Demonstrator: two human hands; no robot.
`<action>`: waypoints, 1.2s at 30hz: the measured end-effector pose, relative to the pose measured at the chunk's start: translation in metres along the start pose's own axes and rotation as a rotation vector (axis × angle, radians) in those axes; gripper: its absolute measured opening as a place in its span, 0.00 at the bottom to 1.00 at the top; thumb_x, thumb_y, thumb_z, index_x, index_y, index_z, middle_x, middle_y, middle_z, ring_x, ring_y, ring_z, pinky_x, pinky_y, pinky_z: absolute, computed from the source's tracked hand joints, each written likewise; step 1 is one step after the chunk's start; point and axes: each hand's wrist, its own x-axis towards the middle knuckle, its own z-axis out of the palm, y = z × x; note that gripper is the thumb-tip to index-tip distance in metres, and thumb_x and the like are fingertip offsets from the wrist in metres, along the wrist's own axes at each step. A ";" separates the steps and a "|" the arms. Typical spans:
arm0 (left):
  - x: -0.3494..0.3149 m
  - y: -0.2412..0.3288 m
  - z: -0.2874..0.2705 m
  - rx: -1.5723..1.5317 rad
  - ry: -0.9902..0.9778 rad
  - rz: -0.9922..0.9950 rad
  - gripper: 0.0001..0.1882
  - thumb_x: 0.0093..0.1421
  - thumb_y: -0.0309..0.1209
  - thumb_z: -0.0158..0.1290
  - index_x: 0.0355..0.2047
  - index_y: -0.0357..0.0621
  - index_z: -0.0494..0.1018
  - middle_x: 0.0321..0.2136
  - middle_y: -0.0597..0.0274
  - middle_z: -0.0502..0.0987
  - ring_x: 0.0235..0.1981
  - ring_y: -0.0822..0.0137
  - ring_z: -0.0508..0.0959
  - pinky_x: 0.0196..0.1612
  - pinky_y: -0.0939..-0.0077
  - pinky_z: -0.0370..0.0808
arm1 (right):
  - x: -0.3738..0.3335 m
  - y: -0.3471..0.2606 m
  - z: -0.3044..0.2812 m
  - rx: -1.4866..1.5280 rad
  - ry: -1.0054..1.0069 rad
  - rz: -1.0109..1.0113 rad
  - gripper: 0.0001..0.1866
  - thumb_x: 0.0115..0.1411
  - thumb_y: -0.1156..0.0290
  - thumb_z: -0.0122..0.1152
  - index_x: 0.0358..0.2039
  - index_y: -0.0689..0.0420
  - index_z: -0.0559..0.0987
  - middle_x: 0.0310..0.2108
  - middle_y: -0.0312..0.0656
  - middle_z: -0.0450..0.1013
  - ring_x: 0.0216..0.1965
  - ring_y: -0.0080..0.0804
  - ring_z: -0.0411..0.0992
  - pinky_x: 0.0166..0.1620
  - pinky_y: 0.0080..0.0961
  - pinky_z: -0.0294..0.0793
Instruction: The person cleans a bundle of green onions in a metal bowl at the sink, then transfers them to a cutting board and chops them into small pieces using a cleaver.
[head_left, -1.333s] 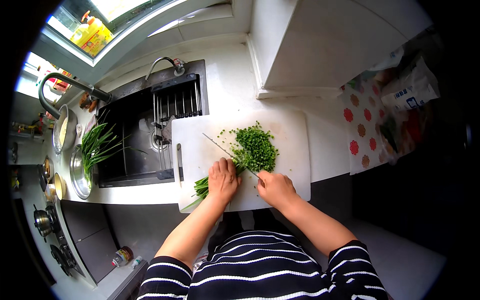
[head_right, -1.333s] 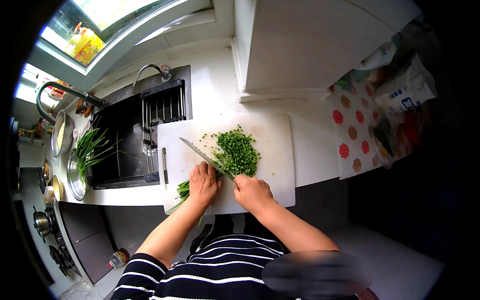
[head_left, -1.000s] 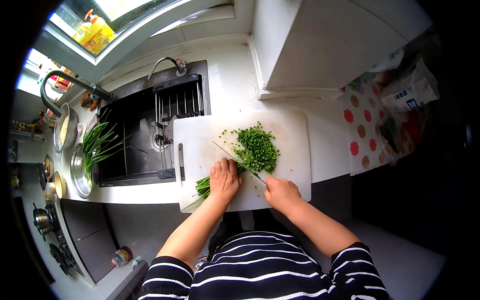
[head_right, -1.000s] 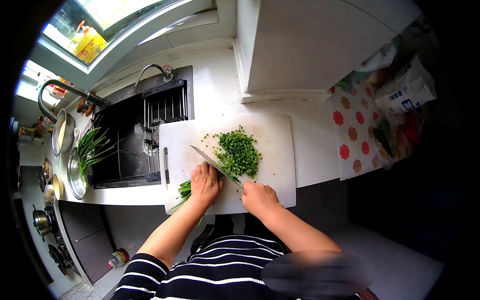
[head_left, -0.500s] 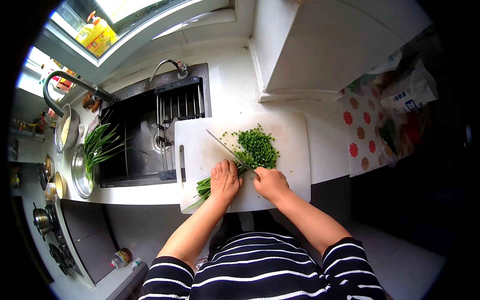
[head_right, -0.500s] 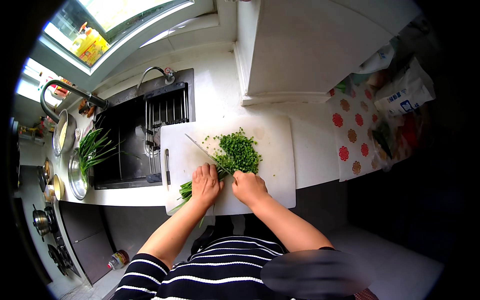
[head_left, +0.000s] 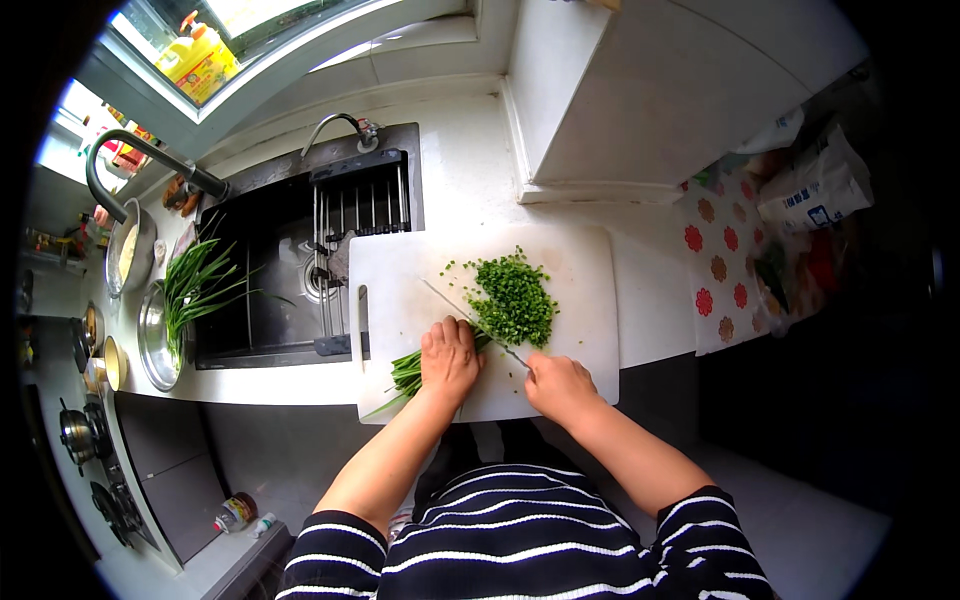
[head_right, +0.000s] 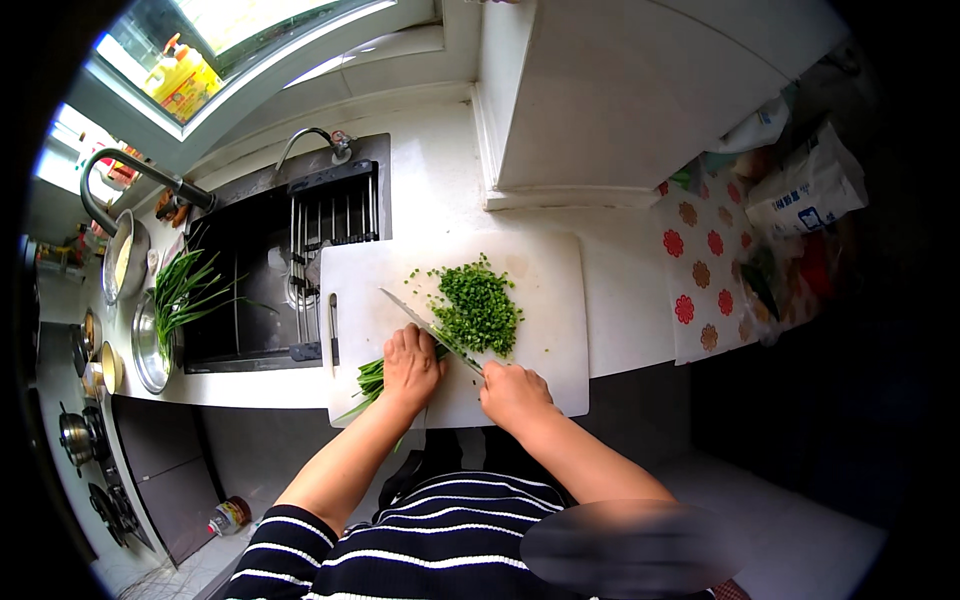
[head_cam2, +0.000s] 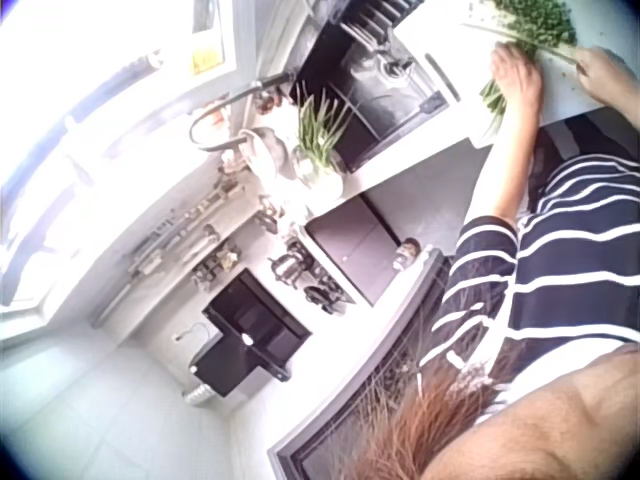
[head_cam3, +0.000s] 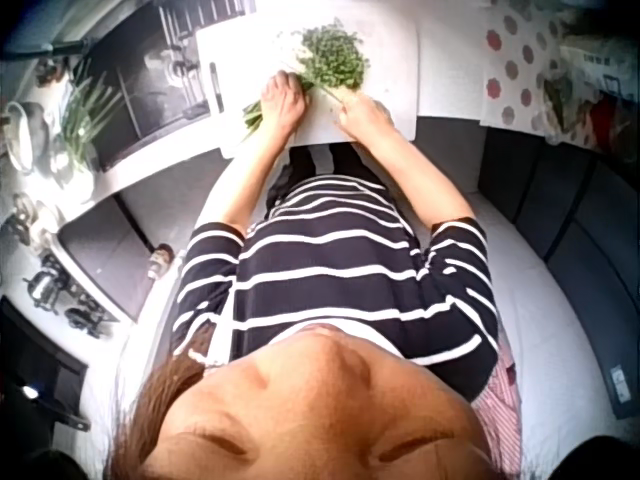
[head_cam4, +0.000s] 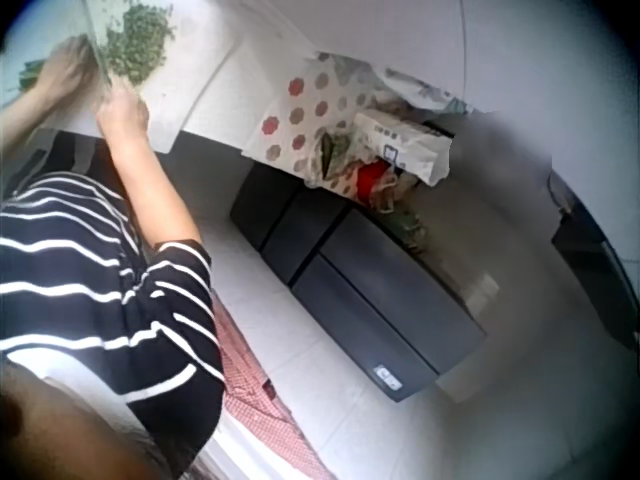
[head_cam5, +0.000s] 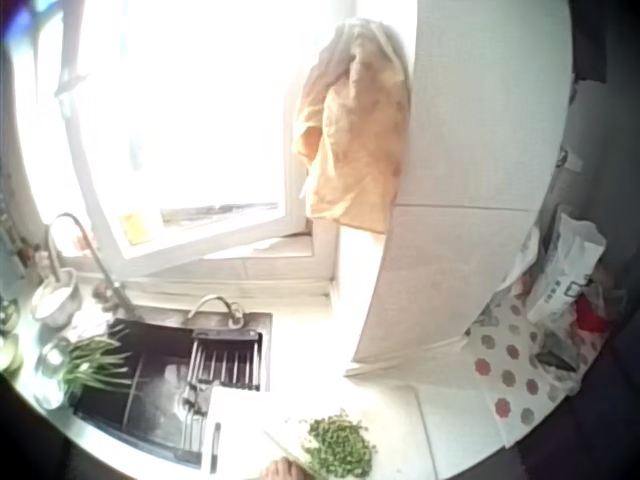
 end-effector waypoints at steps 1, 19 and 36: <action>-0.001 -0.001 0.001 0.012 -0.007 0.000 0.27 0.45 0.43 0.60 0.41 0.42 0.67 0.38 0.58 0.65 0.42 0.59 0.66 0.44 0.64 0.62 | 0.001 -0.001 0.000 -0.014 -0.021 0.009 0.09 0.54 0.68 0.55 0.32 0.58 0.77 0.29 0.55 0.76 0.34 0.56 0.76 0.42 0.48 0.74; -0.003 0.006 -0.032 -0.078 -0.021 -0.067 0.44 0.45 0.46 0.64 0.56 0.33 0.59 0.45 0.53 0.66 0.48 0.54 0.66 0.51 0.61 0.62 | 0.022 -0.001 0.011 0.160 0.202 -0.081 0.08 0.53 0.67 0.55 0.31 0.55 0.78 0.24 0.50 0.76 0.30 0.53 0.75 0.36 0.44 0.75; -0.008 -0.004 -0.047 -0.254 0.271 0.079 0.32 0.41 0.47 0.66 0.42 0.41 0.69 0.38 0.57 0.70 0.44 0.53 0.69 0.49 0.57 0.62 | -0.005 0.009 0.011 0.145 0.214 -0.063 0.09 0.53 0.67 0.55 0.33 0.54 0.80 0.24 0.52 0.76 0.29 0.54 0.75 0.37 0.45 0.75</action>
